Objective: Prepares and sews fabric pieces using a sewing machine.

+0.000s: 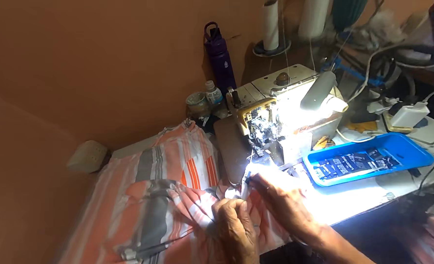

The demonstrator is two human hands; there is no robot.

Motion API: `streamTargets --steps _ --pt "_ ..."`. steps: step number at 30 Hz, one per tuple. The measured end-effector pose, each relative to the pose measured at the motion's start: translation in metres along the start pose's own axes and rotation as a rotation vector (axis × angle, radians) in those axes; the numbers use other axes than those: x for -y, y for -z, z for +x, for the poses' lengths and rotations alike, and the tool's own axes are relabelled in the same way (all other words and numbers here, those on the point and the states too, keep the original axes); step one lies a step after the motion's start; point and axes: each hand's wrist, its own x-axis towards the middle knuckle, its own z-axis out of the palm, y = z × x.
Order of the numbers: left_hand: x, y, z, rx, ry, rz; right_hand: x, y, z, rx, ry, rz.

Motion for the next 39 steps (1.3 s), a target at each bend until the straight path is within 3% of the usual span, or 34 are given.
streamTargets --steps 3,8,13,16,18,22,28,32,36,39 --pt "0.008 -0.001 -0.001 0.013 0.068 0.018 -0.012 0.018 0.024 0.043 -0.071 -0.074" --pt "0.006 0.000 0.006 0.056 0.121 0.059 -0.017 0.024 0.057 0.414 -0.077 -0.054" --pt "0.002 0.011 0.013 0.072 0.023 0.045 -0.028 0.005 0.064 0.404 0.112 -0.056" --pt "0.001 0.014 0.014 0.090 -0.009 0.052 -0.035 -0.007 0.067 0.457 0.195 0.092" --pt "0.001 0.020 0.015 0.101 0.008 0.048 -0.039 -0.011 0.060 0.393 0.186 0.207" --pt "0.012 0.038 0.021 0.072 0.029 -0.029 -0.049 0.051 0.047 0.238 0.156 0.087" --pt "0.023 0.073 0.041 0.078 0.037 -0.238 -0.153 0.090 0.024 0.372 -0.023 0.203" --pt "0.019 0.087 0.051 0.030 0.018 -0.288 -0.189 0.087 0.008 0.274 0.036 0.072" --pt "0.011 0.100 0.053 0.014 0.041 -0.253 -0.125 0.078 -0.002 0.119 0.043 0.078" --pt "0.005 0.108 0.053 0.013 0.065 -0.206 -0.065 0.037 -0.030 0.305 0.058 0.394"
